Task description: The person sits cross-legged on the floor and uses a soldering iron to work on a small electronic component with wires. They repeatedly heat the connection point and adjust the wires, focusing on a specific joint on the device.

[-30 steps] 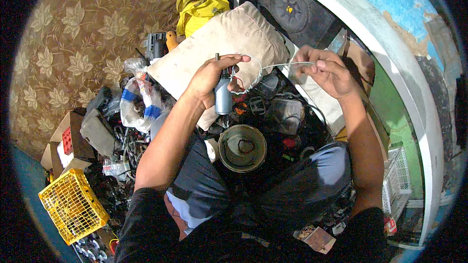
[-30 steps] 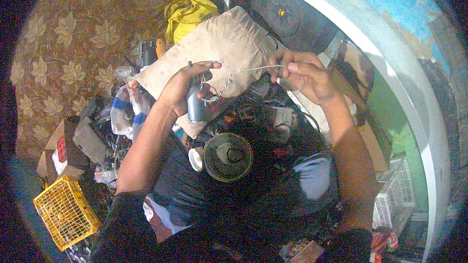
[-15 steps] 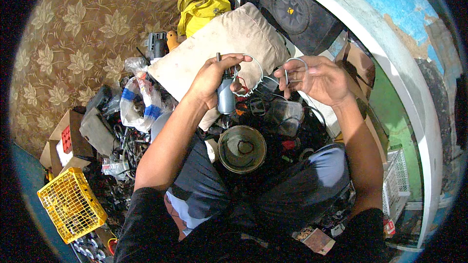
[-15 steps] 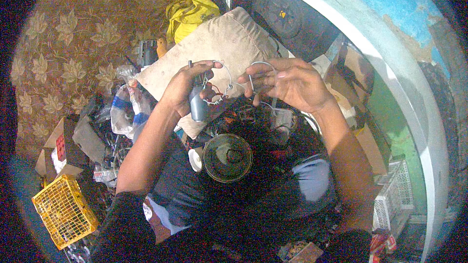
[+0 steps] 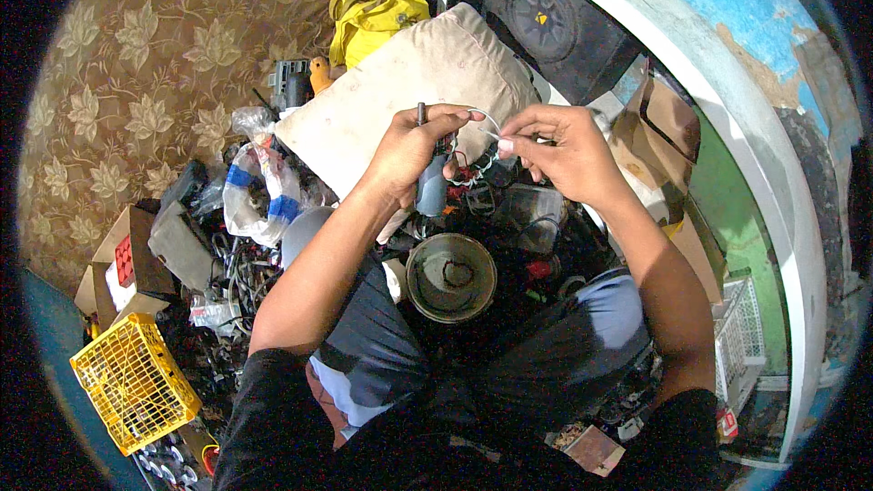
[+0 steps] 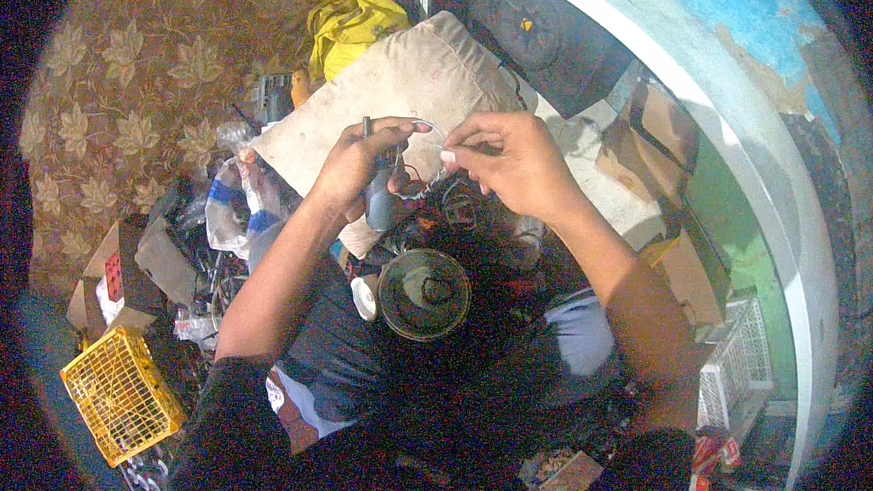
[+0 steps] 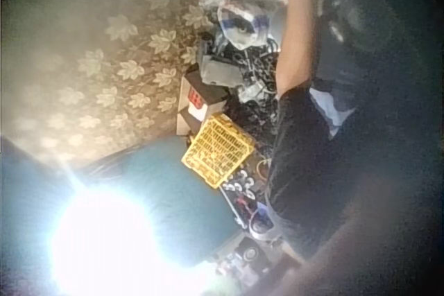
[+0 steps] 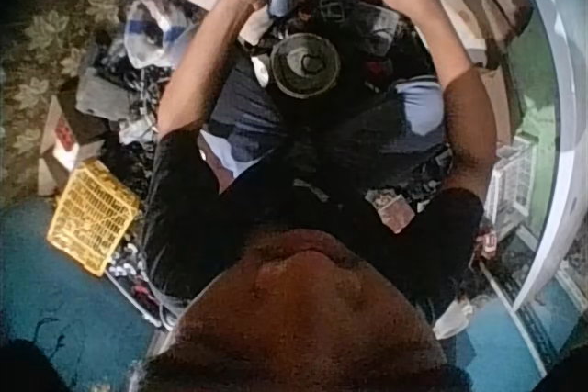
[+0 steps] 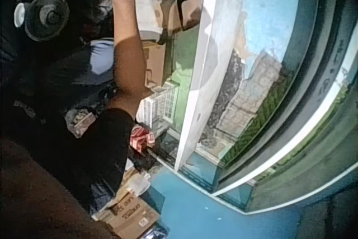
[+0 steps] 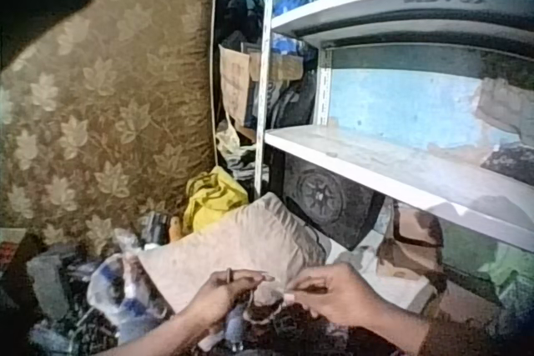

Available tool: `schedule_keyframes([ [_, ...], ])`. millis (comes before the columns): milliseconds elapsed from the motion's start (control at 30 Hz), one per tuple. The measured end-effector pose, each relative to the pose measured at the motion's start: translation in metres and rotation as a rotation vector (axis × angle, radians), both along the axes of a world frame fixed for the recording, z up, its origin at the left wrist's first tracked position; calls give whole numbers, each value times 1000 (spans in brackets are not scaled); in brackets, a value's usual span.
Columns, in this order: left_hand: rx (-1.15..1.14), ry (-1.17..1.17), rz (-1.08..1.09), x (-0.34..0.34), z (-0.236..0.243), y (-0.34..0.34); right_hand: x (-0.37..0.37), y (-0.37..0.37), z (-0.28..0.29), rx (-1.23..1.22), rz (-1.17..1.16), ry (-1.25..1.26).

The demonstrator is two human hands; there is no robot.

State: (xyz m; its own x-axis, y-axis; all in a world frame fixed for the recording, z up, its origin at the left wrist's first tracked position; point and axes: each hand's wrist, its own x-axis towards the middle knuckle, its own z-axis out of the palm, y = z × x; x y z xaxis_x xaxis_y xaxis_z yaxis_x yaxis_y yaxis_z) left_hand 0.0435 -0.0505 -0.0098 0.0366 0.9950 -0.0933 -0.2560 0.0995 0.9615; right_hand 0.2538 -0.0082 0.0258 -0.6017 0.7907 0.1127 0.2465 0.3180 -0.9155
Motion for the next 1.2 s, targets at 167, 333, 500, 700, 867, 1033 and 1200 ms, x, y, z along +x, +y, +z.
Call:
schedule_keyframes([
  [167, 41, 71, -13, 9, 4, -4, -4, 4, -14, 64, -117, -36],
  [333, 90, 148, -128, 14, 9, -9, -11, 0, -25, 240, -286, -86],
  [500, 90, 191, -162, 11, 11, -11, -12, 1, -25, 376, -238, -194],
  [700, 84, 120, -199, 7, 6, -7, -2, 10, -24, 266, 11, -283],
  [867, 57, 73, -179, 5, 9, -9, 2, 8, -13, 182, 93, -118],
  [1033, 34, 64, -220, 3, 14, -9, 6, 10, -10, 37, 127, -48],
  [1200, 32, -8, -197, -1, 8, -6, 9, 19, -14, 49, 102, -102],
])
